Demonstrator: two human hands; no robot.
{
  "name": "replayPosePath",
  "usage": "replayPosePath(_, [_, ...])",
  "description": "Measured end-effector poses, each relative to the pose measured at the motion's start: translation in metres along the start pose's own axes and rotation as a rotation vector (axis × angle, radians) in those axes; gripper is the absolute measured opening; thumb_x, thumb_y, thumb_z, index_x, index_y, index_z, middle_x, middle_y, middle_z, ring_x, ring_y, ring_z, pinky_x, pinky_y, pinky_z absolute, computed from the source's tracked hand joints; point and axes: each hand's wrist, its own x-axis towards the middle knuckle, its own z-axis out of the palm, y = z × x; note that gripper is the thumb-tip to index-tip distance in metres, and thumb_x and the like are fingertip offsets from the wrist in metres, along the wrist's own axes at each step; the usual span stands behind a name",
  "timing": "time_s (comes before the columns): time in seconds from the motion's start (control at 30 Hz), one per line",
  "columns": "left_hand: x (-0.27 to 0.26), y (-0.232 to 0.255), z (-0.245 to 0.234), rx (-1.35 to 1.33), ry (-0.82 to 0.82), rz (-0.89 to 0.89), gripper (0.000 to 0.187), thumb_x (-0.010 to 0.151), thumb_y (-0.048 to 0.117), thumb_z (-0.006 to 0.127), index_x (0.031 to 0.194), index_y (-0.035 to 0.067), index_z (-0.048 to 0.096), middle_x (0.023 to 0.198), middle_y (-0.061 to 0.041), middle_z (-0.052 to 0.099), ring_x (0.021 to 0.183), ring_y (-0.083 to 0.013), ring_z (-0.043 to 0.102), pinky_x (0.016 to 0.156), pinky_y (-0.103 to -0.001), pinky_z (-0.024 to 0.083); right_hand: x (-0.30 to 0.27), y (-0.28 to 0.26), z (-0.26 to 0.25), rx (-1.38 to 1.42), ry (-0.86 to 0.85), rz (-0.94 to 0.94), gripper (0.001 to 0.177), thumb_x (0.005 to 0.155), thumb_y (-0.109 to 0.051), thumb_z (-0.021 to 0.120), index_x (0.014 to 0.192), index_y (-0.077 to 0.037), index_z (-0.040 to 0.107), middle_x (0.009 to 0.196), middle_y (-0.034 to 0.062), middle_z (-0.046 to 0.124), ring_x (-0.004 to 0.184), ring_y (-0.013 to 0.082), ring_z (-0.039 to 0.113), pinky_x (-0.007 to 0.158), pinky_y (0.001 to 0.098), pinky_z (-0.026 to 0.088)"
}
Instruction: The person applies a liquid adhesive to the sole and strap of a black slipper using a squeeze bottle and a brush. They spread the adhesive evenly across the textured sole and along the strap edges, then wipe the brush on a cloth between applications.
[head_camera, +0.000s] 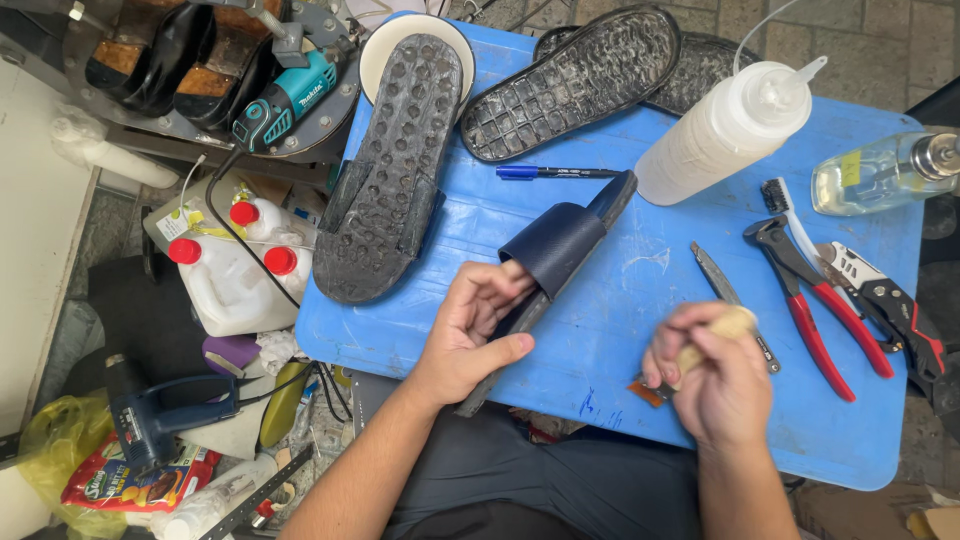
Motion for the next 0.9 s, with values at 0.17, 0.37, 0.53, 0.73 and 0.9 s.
replayPosePath(0.17, [0.003, 0.011, 0.018, 0.119, -0.003, -0.021, 0.078, 0.089, -0.004, 0.071, 0.160, 0.004, 0.040, 0.156, -0.010, 0.044, 0.148, -0.0234, 0.046, 0.131, -0.039, 0.032, 0.029, 0.009, 0.044, -0.057, -0.096, 0.188, 0.024, 0.099, -0.005, 0.062, 0.122, -0.002, 0.054, 0.085, 0.0063, 0.056, 0.054, 0.0037, 0.040, 0.046, 0.0215, 0.034])
replayPosePath(0.37, [0.009, 0.030, 0.038, 0.385, 0.006, -0.023, 0.062, 0.091, 0.010, 0.070, 0.151, 0.005, 0.057, 0.141, -0.010, 0.056, 0.133, -0.0202, 0.051, 0.119, -0.034, 0.039, 0.049, 0.017, 0.073, -0.210, -0.059, 0.187, 0.025, 0.096, -0.003, 0.067, 0.112, -0.006, 0.048, 0.084, 0.0038, 0.054, 0.049, 0.0042, 0.041, 0.040, 0.0204, 0.029])
replayPosePath(0.53, [0.023, 0.028, 0.040, 0.568, 0.120, -0.013, 0.047, 0.097, 0.015, 0.067, 0.143, 0.006, 0.063, 0.127, -0.006, 0.075, 0.096, -0.0109, 0.062, 0.093, -0.028, 0.053, 0.054, 0.013, 0.075, -0.265, -0.070, 0.218, 0.026, 0.092, -0.002, 0.069, 0.109, -0.006, 0.049, 0.089, 0.0033, 0.056, 0.052, 0.0039, 0.043, 0.040, 0.0200, 0.029])
replayPosePath(0.73, [0.035, 0.007, 0.048, 0.251, 0.368, -0.040, 0.035, 0.104, 0.014, 0.067, 0.138, 0.005, 0.068, 0.108, -0.004, 0.077, 0.092, -0.0020, 0.064, 0.078, -0.020, 0.054, 0.053, 0.013, 0.070, -0.356, -0.079, 0.236, 0.026, 0.091, 0.001, 0.070, 0.107, -0.006, 0.051, 0.087, 0.0040, 0.056, 0.052, 0.0042, 0.043, 0.040, 0.0201, 0.030])
replayPosePath(0.9, [0.039, 0.002, 0.043, 0.397, 0.413, 0.033, 0.032, 0.102, 0.015, 0.071, 0.132, 0.006, 0.072, 0.101, -0.001, 0.077, 0.081, -0.0016, 0.062, 0.070, -0.019, 0.051, 0.072, -0.004, 0.051, -0.093, 0.035, 0.178, 0.032, 0.097, -0.022, 0.071, 0.116, -0.004, 0.052, 0.092, 0.0088, 0.057, 0.052, 0.0056, 0.041, 0.043, 0.0205, 0.032])
